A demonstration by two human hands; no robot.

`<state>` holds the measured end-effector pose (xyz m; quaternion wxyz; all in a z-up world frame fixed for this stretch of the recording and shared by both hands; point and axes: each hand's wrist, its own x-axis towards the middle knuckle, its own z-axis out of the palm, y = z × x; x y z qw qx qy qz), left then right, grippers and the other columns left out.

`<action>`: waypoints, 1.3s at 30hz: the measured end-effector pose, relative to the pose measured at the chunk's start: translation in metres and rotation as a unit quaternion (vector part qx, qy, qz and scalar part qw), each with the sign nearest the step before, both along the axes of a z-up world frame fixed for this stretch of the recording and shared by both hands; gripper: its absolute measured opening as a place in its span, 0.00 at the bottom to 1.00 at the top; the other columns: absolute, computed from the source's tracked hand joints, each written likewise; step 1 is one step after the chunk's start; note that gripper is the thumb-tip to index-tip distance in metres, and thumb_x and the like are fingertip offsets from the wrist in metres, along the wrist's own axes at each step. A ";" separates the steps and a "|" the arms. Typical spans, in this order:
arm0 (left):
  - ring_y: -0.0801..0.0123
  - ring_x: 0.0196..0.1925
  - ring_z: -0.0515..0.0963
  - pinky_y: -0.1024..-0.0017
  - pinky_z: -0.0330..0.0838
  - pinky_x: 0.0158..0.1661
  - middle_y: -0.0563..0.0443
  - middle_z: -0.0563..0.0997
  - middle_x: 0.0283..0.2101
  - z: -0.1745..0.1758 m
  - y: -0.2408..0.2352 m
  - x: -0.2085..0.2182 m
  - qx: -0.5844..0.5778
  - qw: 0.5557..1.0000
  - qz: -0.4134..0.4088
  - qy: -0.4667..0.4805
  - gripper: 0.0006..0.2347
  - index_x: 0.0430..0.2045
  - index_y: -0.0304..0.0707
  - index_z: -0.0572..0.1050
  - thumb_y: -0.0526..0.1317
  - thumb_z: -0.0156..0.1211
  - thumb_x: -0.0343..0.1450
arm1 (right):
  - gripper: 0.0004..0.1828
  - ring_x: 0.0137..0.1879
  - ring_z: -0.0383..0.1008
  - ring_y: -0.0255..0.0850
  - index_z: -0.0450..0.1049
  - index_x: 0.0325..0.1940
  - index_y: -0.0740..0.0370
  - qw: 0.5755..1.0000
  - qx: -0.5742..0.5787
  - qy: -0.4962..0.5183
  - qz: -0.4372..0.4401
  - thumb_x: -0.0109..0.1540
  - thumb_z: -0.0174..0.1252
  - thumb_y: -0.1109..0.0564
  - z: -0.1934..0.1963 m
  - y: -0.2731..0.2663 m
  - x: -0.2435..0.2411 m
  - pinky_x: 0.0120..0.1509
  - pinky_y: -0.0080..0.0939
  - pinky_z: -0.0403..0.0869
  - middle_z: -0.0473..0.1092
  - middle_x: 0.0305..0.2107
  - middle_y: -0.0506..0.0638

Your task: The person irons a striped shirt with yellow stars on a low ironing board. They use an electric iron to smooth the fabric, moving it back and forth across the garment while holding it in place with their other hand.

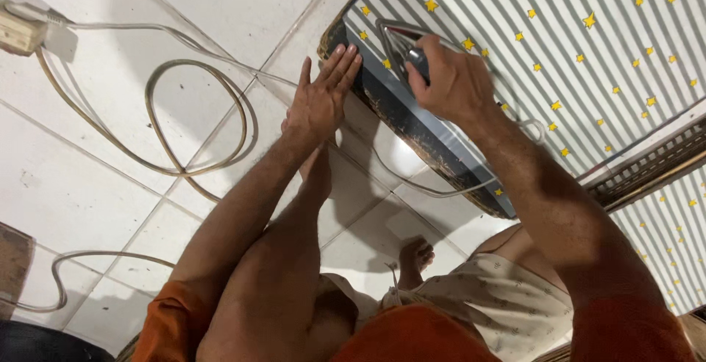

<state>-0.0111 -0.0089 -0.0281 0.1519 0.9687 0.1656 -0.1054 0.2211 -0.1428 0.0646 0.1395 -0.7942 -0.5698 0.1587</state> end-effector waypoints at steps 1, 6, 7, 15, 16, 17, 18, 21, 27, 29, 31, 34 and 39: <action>0.71 0.81 0.41 0.44 0.44 0.71 0.60 0.42 0.79 0.014 0.003 0.002 -0.013 1.000 -0.013 0.001 0.30 0.77 0.48 0.45 0.37 0.42 0.76 | 0.12 0.20 0.71 0.45 0.66 0.50 0.62 0.998 -0.050 0.034 -0.001 0.70 0.57 0.52 -0.002 -0.002 -0.002 0.21 0.44 0.70 0.71 0.21 0.50; 0.68 0.81 0.38 0.43 0.44 0.72 0.58 0.39 0.80 0.016 0.006 0.002 -0.063 0.998 -0.004 -0.026 0.31 0.77 0.45 0.43 0.35 0.41 0.75 | 0.13 0.16 0.65 0.37 0.64 0.45 0.60 0.996 -0.031 -0.064 0.060 0.70 0.58 0.51 -0.002 0.018 -0.010 0.19 0.41 0.65 0.66 0.17 0.44; 0.68 0.81 0.39 0.47 0.43 0.73 0.56 0.41 0.79 0.026 0.008 0.004 -0.074 0.997 -0.019 0.010 0.32 0.76 0.44 0.44 0.32 0.41 0.73 | 0.15 0.16 0.66 0.41 0.64 0.48 0.62 0.996 -0.026 -0.070 0.055 0.69 0.59 0.50 -0.005 0.024 -0.012 0.18 0.44 0.65 0.67 0.17 0.45; 0.65 0.80 0.43 0.46 0.44 0.73 0.54 0.48 0.78 0.030 0.012 0.006 -0.089 0.996 -0.011 -0.025 0.25 0.75 0.43 0.48 0.36 0.28 0.78 | 0.20 0.20 0.73 0.51 0.64 0.54 0.67 0.995 -0.010 -0.084 0.051 0.68 0.59 0.49 -0.017 0.058 -0.009 0.21 0.51 0.68 0.72 0.20 0.51; 0.65 0.80 0.43 0.46 0.45 0.72 0.53 0.47 0.78 0.028 0.012 0.007 -0.066 0.997 -0.024 -0.001 0.27 0.75 0.43 0.47 0.33 0.35 0.76 | 0.19 0.18 0.71 0.50 0.64 0.52 0.67 0.997 -0.022 -0.064 0.044 0.68 0.59 0.50 -0.014 0.059 -0.010 0.20 0.51 0.68 0.70 0.18 0.50; 0.65 0.80 0.42 0.46 0.45 0.71 0.53 0.47 0.78 0.026 0.011 0.008 -0.044 0.998 -0.038 0.023 0.31 0.75 0.43 0.47 0.30 0.42 0.73 | 0.17 0.17 0.70 0.48 0.64 0.50 0.67 0.998 -0.034 -0.045 0.038 0.68 0.59 0.51 -0.010 0.060 -0.009 0.19 0.50 0.67 0.68 0.16 0.49; 0.65 0.80 0.42 0.46 0.45 0.71 0.53 0.47 0.78 0.027 0.012 0.008 -0.044 0.998 -0.038 0.024 0.31 0.75 0.43 0.47 0.30 0.42 0.73 | 0.17 0.17 0.70 0.48 0.64 0.50 0.67 0.998 -0.035 -0.044 0.037 0.68 0.59 0.51 -0.012 0.060 -0.010 0.19 0.50 0.67 0.68 0.16 0.49; 0.65 0.80 0.39 0.46 0.42 0.72 0.53 0.44 0.79 0.026 0.011 0.009 -0.054 0.997 -0.043 0.044 0.33 0.76 0.43 0.44 0.30 0.45 0.71 | 0.19 0.20 0.73 0.53 0.65 0.51 0.66 0.997 -0.032 -0.063 0.032 0.67 0.59 0.49 -0.013 0.060 -0.010 0.20 0.54 0.68 0.71 0.18 0.52; 0.67 0.80 0.35 0.50 0.40 0.72 0.55 0.37 0.79 0.029 0.013 0.011 -0.031 0.994 -0.057 0.088 0.37 0.76 0.46 0.39 0.32 0.47 0.69 | 0.22 0.19 0.73 0.51 0.64 0.56 0.68 0.996 -0.031 -0.070 0.042 0.67 0.59 0.49 -0.017 0.059 -0.008 0.20 0.52 0.68 0.72 0.19 0.50; 0.65 0.80 0.40 0.46 0.44 0.71 0.53 0.44 0.79 0.030 0.013 0.008 -0.060 0.997 -0.041 0.034 0.36 0.76 0.44 0.44 0.29 0.47 0.69 | 0.24 0.20 0.73 0.52 0.64 0.59 0.71 0.997 -0.025 -0.056 0.051 0.68 0.58 0.50 -0.018 0.057 -0.008 0.22 0.53 0.69 0.73 0.19 0.53; 0.64 0.80 0.41 0.45 0.47 0.71 0.52 0.45 0.79 0.028 0.013 0.007 -0.061 0.997 -0.040 0.018 0.34 0.76 0.43 0.45 0.29 0.45 0.71 | 0.23 0.21 0.74 0.53 0.64 0.57 0.69 0.997 -0.024 -0.059 0.047 0.67 0.59 0.50 -0.018 0.058 -0.008 0.22 0.54 0.69 0.73 0.20 0.53; 0.66 0.80 0.44 0.47 0.51 0.69 0.54 0.47 0.79 0.021 0.010 0.006 -0.035 0.999 -0.034 0.014 0.34 0.75 0.45 0.48 0.31 0.47 0.69 | 0.20 0.24 0.76 0.56 0.64 0.52 0.65 0.996 -0.029 -0.078 0.038 0.65 0.59 0.49 -0.011 0.062 -0.011 0.25 0.56 0.71 0.74 0.21 0.55; 0.66 0.80 0.38 0.47 0.49 0.70 0.55 0.41 0.79 0.034 0.013 0.010 -0.048 0.996 -0.048 0.055 0.34 0.76 0.43 0.43 0.30 0.45 0.71 | 0.20 0.17 0.71 0.46 0.66 0.54 0.67 0.996 -0.038 -0.070 0.047 0.67 0.59 0.50 -0.012 0.060 -0.009 0.19 0.48 0.68 0.71 0.17 0.49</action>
